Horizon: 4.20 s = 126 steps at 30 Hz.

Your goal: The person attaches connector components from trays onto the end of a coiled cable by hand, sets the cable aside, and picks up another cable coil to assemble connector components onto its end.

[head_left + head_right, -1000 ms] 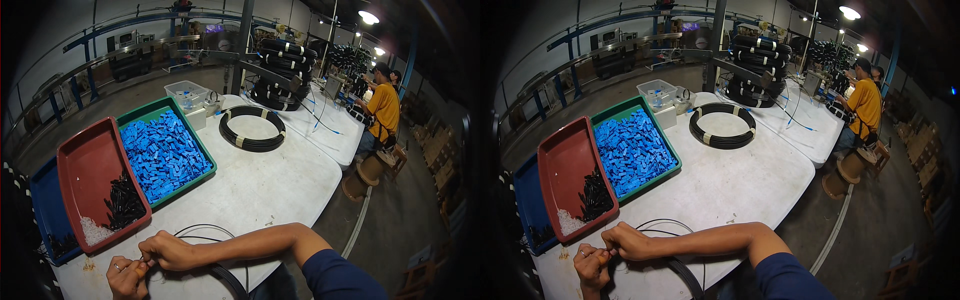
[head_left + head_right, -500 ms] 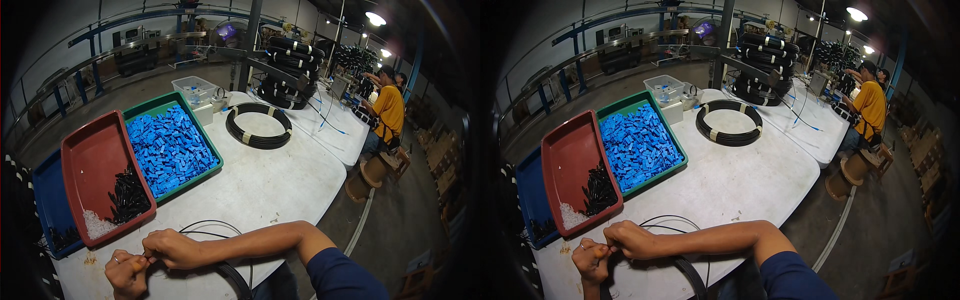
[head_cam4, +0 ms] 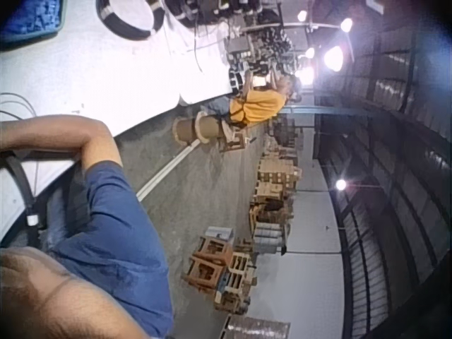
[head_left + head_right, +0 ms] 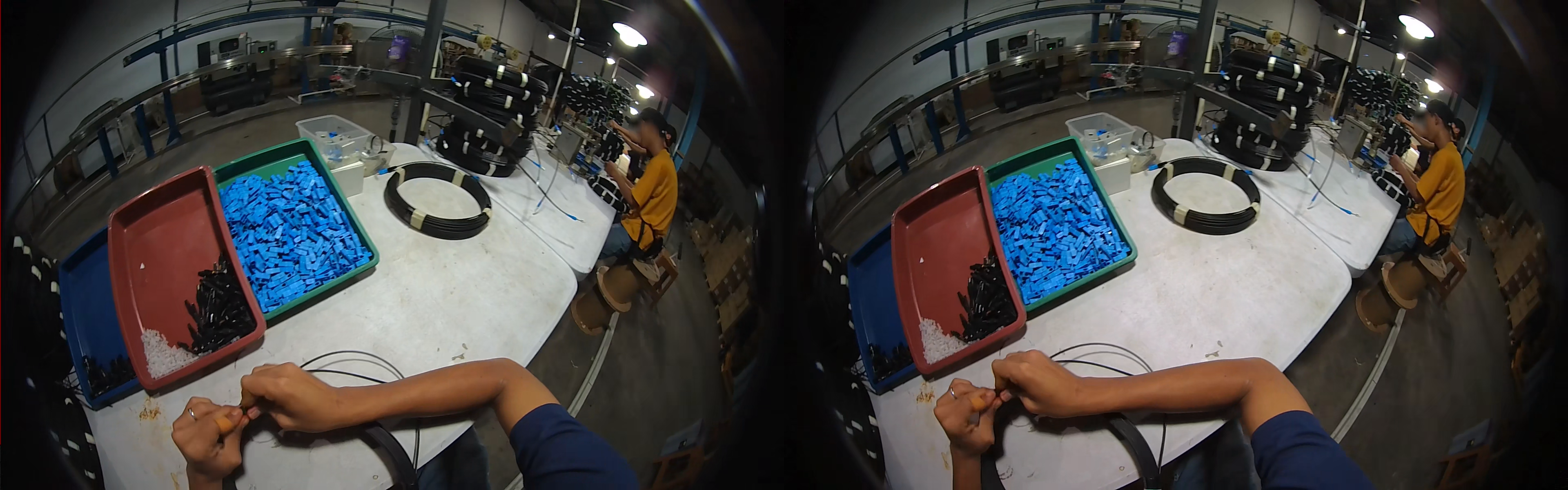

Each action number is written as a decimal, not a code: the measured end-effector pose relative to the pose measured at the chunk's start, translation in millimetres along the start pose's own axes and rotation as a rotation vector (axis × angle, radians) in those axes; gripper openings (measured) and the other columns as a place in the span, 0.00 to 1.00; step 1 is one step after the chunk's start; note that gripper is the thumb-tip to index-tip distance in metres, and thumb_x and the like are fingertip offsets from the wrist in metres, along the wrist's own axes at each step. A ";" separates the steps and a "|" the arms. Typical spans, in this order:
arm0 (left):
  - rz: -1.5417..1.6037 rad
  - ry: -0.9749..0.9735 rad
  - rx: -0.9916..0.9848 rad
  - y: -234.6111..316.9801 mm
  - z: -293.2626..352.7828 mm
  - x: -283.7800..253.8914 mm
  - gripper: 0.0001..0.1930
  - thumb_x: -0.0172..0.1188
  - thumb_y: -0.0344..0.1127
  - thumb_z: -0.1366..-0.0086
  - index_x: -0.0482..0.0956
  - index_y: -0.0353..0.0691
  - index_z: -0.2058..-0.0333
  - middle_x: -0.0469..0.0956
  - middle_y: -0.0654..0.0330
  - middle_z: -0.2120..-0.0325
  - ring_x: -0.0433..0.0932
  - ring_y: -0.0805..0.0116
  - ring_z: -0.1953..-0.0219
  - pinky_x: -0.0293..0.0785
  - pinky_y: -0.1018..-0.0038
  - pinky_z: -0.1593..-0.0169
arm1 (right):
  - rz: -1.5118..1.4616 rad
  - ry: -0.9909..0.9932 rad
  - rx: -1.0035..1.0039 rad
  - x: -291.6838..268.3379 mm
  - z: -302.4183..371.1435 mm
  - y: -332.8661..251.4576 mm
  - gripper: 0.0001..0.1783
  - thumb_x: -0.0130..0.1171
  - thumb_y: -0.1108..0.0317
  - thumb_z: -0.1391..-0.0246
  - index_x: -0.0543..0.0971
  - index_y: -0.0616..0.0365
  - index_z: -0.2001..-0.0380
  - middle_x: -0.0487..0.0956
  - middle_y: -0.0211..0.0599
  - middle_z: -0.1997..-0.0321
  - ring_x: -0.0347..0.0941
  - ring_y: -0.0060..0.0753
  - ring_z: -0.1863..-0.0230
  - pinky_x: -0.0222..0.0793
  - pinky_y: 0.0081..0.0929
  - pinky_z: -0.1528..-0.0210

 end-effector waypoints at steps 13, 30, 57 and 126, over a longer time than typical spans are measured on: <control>-0.083 -0.070 0.178 -1.2 -6.4 -2.8 0.05 0.72 0.21 0.48 0.83 0.33 0.73 0.84 0.57 0.73 0.80 0.65 0.73 0.78 0.70 0.65 | -0.065 0.099 0.106 -14.0 -3.4 -10.1 0.06 0.66 0.83 0.53 0.78 0.65 0.74 0.83 0.46 0.74 0.81 0.39 0.74 0.74 0.30 0.69; 0.245 0.047 -0.082 0.1 0.6 -3.5 0.07 0.74 0.19 0.52 0.83 0.32 0.76 0.83 0.55 0.77 0.82 0.64 0.75 0.77 0.72 0.68 | 0.466 0.106 -0.468 -14.5 -0.1 -37.9 0.11 0.65 0.82 0.65 0.76 0.64 0.73 0.80 0.41 0.65 0.76 0.41 0.69 0.71 0.35 0.67; 0.051 0.068 -0.083 4.8 -2.2 0.5 0.08 0.73 0.19 0.52 0.81 0.34 0.77 0.82 0.58 0.79 0.78 0.65 0.78 0.75 0.72 0.69 | 0.399 0.092 -0.313 -12.6 -1.0 -22.8 0.14 0.66 0.81 0.67 0.75 0.61 0.72 0.78 0.39 0.69 0.74 0.43 0.68 0.69 0.36 0.65; 0.416 -0.031 -0.524 -7.9 6.2 -3.8 0.06 0.74 0.25 0.44 0.86 0.30 0.70 0.87 0.51 0.73 0.87 0.69 0.72 0.79 0.78 0.67 | 0.539 0.177 -0.441 -15.4 -2.2 -29.8 0.16 0.68 0.76 0.67 0.79 0.62 0.68 0.81 0.38 0.64 0.76 0.38 0.68 0.70 0.34 0.66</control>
Point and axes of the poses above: each hand's wrist, its own z-axis away from the middle knuckle, its own x-axis out of the palm, y = z × x, the point moved 2 cm from there along -z, towards the middle knuckle
